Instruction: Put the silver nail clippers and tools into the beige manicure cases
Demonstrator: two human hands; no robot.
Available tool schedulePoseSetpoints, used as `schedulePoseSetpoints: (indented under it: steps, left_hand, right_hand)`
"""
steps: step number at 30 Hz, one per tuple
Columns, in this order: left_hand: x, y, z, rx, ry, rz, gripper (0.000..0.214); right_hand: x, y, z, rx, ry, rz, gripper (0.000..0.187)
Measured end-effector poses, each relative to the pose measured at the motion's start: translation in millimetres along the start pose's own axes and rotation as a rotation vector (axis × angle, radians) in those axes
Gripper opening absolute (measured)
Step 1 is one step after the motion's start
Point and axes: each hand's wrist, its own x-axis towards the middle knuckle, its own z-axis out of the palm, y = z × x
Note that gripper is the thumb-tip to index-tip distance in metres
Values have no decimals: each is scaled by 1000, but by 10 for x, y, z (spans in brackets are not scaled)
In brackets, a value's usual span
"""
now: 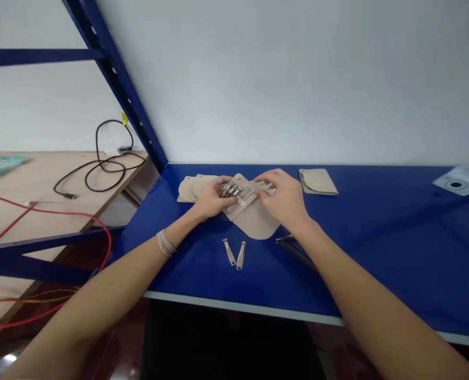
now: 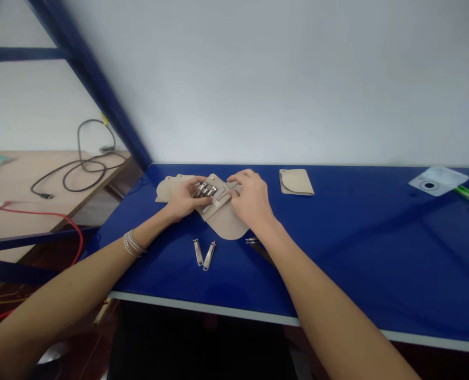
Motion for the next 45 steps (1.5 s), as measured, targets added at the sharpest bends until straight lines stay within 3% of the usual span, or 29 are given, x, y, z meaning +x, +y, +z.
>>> schedulePoseSetpoints:
  steps: [9,27,45]
  left_hand:
    - [8,-17,-5,11,-6,11,52]
    - [1,27,16,-4,1,7,52]
    - [7,-4,-3,3,-27,37,52]
  right_hand:
    - [8,-25,-19,-134,-111,-37,21]
    - [6,-7,1,-165,-134,-20,18]
    - [22,33,14,-51,-159,59,17]
